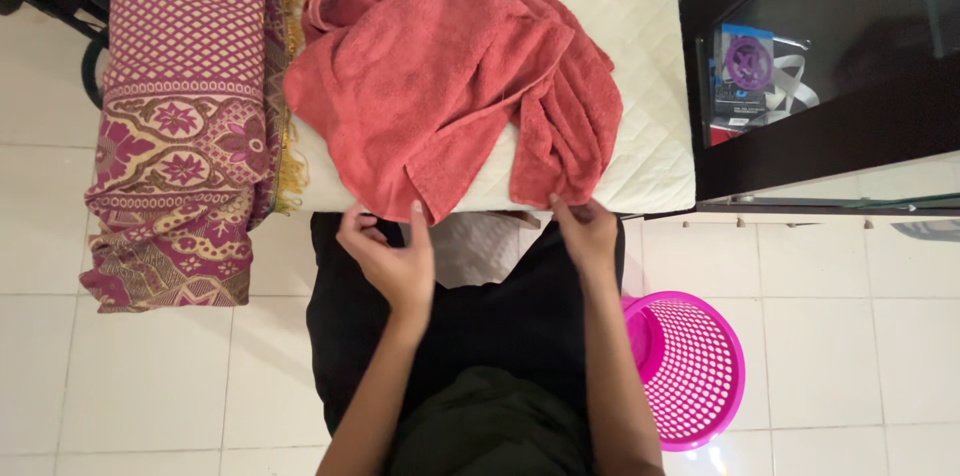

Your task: The person folds a large patterned textile on a white padded surface, then folds a red towel. Both items are folded into compact rectangles and placed on the surface.

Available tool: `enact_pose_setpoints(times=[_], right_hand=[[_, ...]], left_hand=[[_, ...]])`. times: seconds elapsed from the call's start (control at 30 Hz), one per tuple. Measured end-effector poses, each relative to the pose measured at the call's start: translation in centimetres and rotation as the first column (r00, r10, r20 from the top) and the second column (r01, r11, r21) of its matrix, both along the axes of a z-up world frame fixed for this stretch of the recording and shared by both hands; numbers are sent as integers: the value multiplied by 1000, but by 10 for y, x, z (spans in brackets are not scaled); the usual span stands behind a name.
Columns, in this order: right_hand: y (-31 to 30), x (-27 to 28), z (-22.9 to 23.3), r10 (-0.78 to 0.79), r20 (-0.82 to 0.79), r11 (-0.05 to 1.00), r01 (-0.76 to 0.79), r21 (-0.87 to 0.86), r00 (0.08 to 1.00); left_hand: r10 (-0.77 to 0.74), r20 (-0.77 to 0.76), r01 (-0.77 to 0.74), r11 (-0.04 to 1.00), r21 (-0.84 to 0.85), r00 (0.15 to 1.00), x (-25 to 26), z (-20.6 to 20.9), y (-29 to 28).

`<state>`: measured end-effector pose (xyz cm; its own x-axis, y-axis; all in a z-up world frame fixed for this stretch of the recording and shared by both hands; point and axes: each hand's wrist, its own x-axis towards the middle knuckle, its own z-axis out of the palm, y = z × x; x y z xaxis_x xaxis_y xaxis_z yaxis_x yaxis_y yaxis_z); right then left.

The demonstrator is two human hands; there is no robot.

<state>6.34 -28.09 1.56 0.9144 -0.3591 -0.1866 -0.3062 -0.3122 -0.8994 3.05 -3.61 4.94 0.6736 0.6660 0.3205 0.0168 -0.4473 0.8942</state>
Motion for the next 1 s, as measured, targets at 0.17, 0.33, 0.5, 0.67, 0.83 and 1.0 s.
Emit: enact_pose_setpoints(times=[0.17, 0.33, 0.5, 0.67, 0.83, 1.0], right_hand=[[18, -18, -11, -98, -93, 735, 135, 664, 991], [5, -25, -47, -376, -67, 274, 180, 945, 924], [-21, -29, -61, -535, -172, 36, 226, 974, 827], [-7, -37, -19, -256, -243, -19, 247, 969, 935], [4, -37, -17, -139, -198, 33, 205, 978, 970], [-46, -49, -59, -49, -90, 483, 103, 869, 995]], left_hand=[[-158, -91, 181, 907, 381, 983, 9, 10, -12], [-181, -228, 222, 960, 172, 957, 34, 4, -5], [-436, -198, 390, 891, -232, 878, 38, -24, 23], [-567, -93, 463, 747, -477, 818, 15, -47, 64], [-488, 39, 458, 784, -419, 872, -5, -47, 91], [-377, 132, 387, 757, -527, 917, -9, -27, 109]])
